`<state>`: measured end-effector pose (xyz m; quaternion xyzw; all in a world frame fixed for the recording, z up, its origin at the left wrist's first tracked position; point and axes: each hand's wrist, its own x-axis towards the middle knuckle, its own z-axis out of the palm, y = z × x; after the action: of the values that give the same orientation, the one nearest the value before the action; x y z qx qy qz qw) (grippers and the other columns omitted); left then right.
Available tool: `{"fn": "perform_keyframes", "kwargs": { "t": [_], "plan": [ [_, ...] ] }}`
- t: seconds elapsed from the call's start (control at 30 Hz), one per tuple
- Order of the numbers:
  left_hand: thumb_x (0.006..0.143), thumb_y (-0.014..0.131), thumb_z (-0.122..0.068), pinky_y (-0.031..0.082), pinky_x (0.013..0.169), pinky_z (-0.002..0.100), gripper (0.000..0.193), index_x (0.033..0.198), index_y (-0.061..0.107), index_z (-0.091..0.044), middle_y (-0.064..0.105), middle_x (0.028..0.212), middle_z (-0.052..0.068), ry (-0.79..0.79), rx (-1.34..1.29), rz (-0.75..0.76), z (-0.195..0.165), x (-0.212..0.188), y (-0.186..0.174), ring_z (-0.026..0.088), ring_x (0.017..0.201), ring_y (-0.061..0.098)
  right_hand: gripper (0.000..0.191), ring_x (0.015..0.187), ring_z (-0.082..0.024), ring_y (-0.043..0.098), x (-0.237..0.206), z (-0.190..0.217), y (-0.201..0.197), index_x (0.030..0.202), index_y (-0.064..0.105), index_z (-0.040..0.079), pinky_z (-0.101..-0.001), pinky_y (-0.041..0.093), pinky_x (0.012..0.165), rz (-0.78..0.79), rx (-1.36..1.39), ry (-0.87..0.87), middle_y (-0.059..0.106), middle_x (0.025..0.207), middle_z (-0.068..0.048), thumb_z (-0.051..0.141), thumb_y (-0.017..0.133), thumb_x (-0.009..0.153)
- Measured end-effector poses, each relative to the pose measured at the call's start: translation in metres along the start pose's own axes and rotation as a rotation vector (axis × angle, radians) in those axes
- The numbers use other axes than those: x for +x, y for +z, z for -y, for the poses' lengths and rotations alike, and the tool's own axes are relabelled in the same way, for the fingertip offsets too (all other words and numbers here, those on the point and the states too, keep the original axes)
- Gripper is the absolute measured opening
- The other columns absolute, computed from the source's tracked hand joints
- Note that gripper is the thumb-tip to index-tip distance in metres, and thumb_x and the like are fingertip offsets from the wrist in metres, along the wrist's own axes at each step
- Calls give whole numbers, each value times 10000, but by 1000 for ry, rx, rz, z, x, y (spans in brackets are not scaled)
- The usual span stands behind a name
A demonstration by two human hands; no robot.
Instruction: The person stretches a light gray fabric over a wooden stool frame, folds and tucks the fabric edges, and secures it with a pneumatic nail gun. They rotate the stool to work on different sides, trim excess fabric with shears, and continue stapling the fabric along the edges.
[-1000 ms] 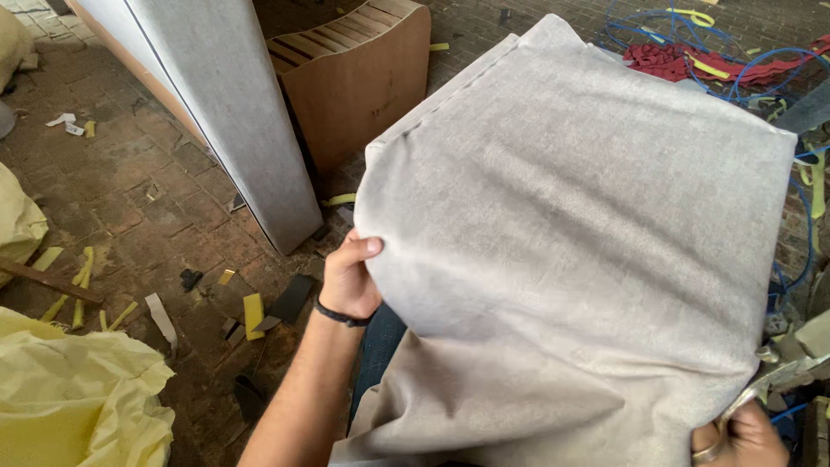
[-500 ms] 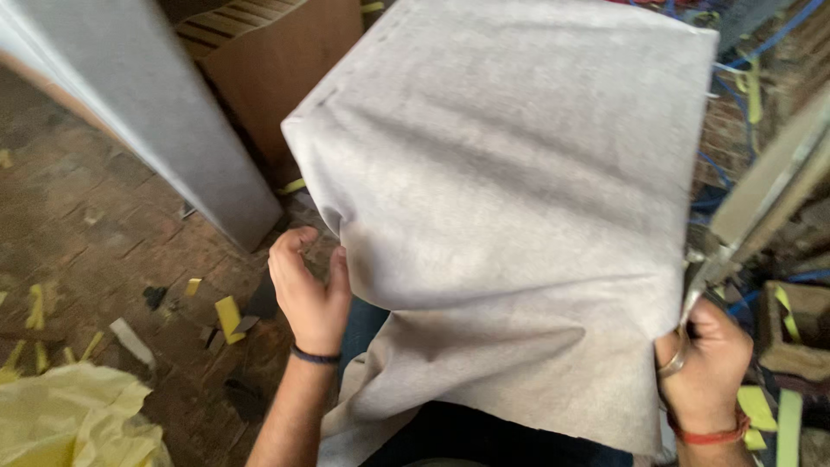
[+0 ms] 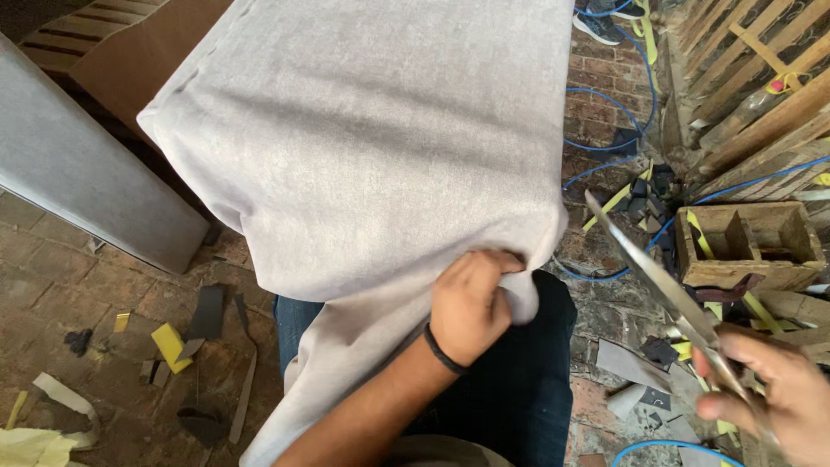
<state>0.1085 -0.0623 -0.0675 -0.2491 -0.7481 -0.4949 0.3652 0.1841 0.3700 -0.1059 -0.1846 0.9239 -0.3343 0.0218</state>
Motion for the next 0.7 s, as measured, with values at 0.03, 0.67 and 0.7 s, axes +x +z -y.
{"fn": "perform_keyframes", "kwargs": {
  "t": [0.03, 0.67, 0.7],
  "plan": [
    [743, 553, 103, 578, 851, 384, 348, 1031, 642, -72, 688, 1003, 120, -44, -71, 0, 0, -2, -7, 338, 937, 698, 577, 701, -86, 631, -8, -21, -1, 1116, 658, 153, -245, 537, 613, -39, 37, -32, 660, 842, 27, 342, 946, 653],
    [781, 552, -11, 556, 676, 429, 164, 937, 578, -57, 623, 874, 139, -163, -157, 145, -32, 7, -11, 366, 754, 641, 580, 734, -123, 574, 141, 51, -45, 863, 678, 126, -323, 482, 665, 600, -276, 201, 587, 796, -2, 586, 923, 609],
    [796, 547, -8, 559, 690, 430, 172, 955, 585, -62, 627, 893, 141, -176, -179, 137, -30, 9, -11, 369, 774, 644, 563, 728, -130, 580, 141, 43, -48, 861, 692, 119, -326, 478, 663, 611, -266, 251, 601, 788, -14, 562, 930, 610]
  ]
}}
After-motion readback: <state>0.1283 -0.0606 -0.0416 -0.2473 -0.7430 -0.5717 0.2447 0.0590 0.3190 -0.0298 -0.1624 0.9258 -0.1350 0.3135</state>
